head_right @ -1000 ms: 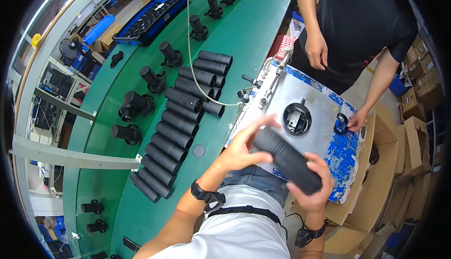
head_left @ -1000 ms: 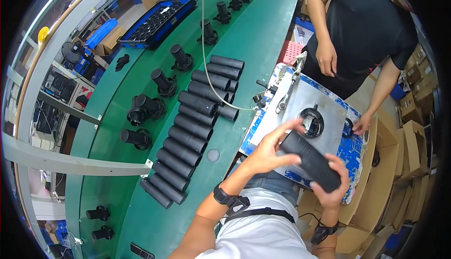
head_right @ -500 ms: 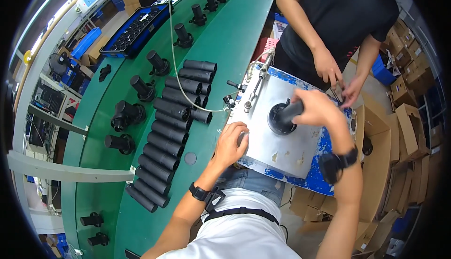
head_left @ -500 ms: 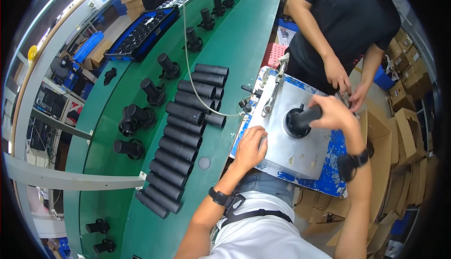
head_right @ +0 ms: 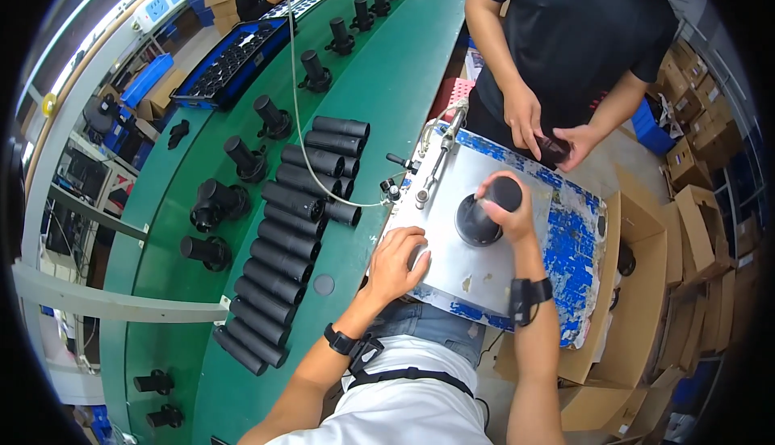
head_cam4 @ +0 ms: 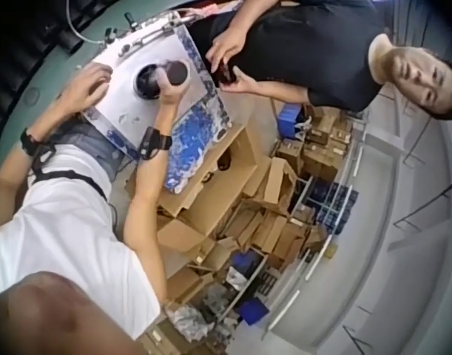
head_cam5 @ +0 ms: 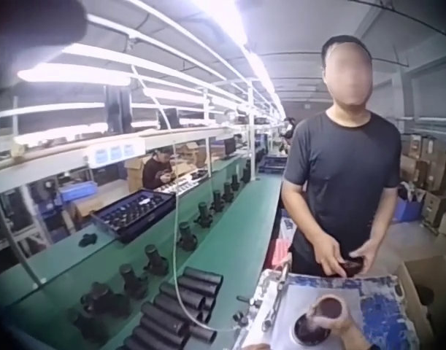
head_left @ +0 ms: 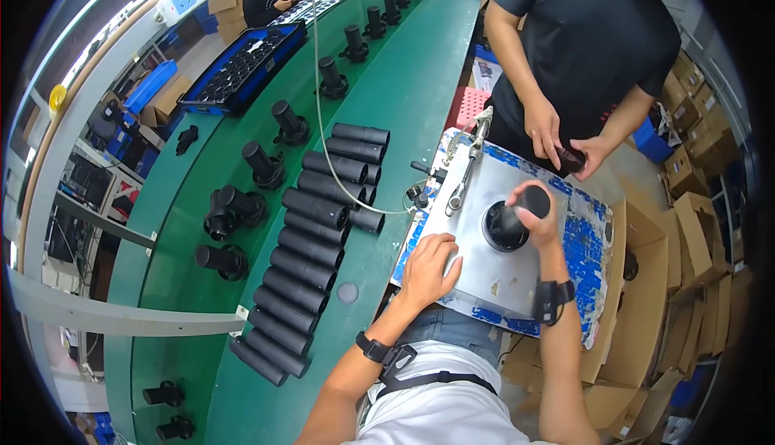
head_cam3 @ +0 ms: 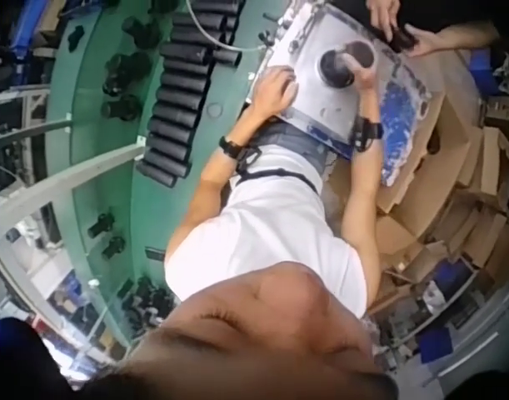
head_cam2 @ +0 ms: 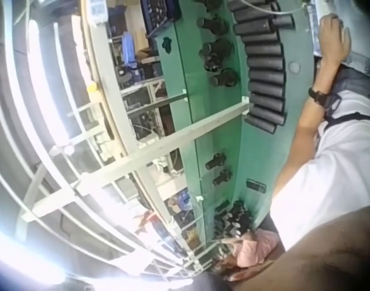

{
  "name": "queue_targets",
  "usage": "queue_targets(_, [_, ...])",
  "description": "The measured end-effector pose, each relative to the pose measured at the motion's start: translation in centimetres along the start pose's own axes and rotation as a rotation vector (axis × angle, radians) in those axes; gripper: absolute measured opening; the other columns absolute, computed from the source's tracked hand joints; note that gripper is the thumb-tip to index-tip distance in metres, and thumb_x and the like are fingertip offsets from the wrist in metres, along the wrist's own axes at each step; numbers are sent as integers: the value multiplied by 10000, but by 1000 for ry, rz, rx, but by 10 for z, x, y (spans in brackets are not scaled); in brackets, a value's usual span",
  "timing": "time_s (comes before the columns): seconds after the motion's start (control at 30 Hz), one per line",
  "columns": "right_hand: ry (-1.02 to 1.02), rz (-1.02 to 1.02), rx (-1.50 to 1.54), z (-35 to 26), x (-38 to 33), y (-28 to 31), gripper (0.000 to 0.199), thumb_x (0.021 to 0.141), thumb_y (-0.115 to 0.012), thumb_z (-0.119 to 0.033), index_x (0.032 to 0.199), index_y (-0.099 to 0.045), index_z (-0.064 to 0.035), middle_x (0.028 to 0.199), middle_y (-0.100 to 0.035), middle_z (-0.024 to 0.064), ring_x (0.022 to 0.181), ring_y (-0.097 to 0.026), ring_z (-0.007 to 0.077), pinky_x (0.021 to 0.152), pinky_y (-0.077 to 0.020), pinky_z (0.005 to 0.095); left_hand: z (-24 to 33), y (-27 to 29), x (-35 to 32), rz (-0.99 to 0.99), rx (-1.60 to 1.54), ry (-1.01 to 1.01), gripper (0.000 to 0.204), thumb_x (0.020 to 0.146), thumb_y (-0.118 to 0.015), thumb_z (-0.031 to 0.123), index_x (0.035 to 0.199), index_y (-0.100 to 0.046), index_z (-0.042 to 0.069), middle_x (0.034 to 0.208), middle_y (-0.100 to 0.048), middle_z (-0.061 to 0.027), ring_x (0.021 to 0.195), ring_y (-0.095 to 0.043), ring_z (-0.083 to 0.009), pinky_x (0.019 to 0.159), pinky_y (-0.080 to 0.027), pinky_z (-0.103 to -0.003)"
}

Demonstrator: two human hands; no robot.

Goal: The person picks up a black cylinder from the table, places it into a metal fixture, and presses it down before removing it. They then pick up a black ring, place it into the fixture, and press it down before setting it back on the table.

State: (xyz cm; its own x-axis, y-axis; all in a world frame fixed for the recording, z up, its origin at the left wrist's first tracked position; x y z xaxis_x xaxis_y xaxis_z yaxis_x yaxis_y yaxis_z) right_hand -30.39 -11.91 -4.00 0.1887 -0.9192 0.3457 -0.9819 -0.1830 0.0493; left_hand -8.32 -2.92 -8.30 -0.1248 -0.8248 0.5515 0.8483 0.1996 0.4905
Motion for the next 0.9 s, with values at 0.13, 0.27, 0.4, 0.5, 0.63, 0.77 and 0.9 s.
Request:
queue_targets(0.13, [185, 696, -469, -8, -23, -50, 279, 740, -732, -25, 960, -563, -10, 842, -626, 46, 790, -607, 139, 762, -486, 268, -2, 2, -2, 78, -59, 50, 137, 776, -657, 81, 899, -622, 29, 936, -648, -111, 882, -611, -297, 786, -486, -363])
queue_targets(0.27, [71, 633, -478, 1, -14, -40, 299, 733, -750, -28, 967, -563, -16, 841, -630, 43, 796, -602, 127, 740, -490, 267, -1, -1, -9, 97, -41, 100, 115, 782, -646, 69, 890, -628, 34, 879, -652, -108, 839, -619, -293, 760, -489, -356])
queue_targets(0.4, [10, 148, -153, 2, -5, -15, 352, 691, -732, -9, 1000, -564, -31, 858, -641, 55, 813, -603, 126, 765, -481, 268, -7, 1, -11, 83, -87, 124, 93, 788, -632, 49, 880, -634, 37, 850, -651, -104, 813, -621, -292, 719, -490, -357])
queue_targets(0.5, [-48, 44, -127, -6, 9, -19, 329, 696, -743, 6, 976, -573, -23, 852, -644, 50, 789, -604, 125, 751, -493, 268, -8, 6, -1, 116, -61, 75, 90, 805, -620, 29, 894, -629, 24, 839, -660, -108, 782, -639, -277, 706, -505, -336])
queue_targets(0.63, [218, 552, -383, 7, -25, -40, 392, 669, -749, 38, 1002, -547, -6, 848, -628, 63, 781, -603, 144, 769, -487, 288, -15, 3, -8, 168, -300, 252, 159, 841, -577, -23, 999, -592, -14, 829, -677, -104, 729, -658, -162, 667, -517, -275])
queue_targets(0.77, [68, 284, -102, 19, -12, -15, 397, 642, -726, 25, 992, -546, -23, 851, -626, 70, 808, -598, 151, 792, -474, 291, -36, 16, 47, 194, -294, 202, 259, 850, -579, -6, 1105, -536, -5, 792, -664, -100, 712, -650, -152, 646, -511, -274])
queue_targets(0.9, [53, 68, -8, 7, -3, -8, 398, 639, -717, 8, 998, -550, -31, 849, -621, 70, 804, -593, 144, 775, -476, 286, -79, 16, 119, 60, -95, 175, 294, 850, -583, 86, 1124, -514, 6, 830, -637, -134, 762, -636, -277, 695, -512, -356])
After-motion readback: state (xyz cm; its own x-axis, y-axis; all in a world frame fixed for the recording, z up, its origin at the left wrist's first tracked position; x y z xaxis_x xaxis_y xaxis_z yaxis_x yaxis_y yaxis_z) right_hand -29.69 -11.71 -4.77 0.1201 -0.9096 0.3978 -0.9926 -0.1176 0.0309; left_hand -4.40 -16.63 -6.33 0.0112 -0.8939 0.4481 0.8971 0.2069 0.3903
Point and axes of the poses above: each hand's wrist, its own x-axis towards the middle knuckle, its own y-axis out of the back of the hand, z = x × y, the point moved 3 cm from there along x, towards the middle knuckle
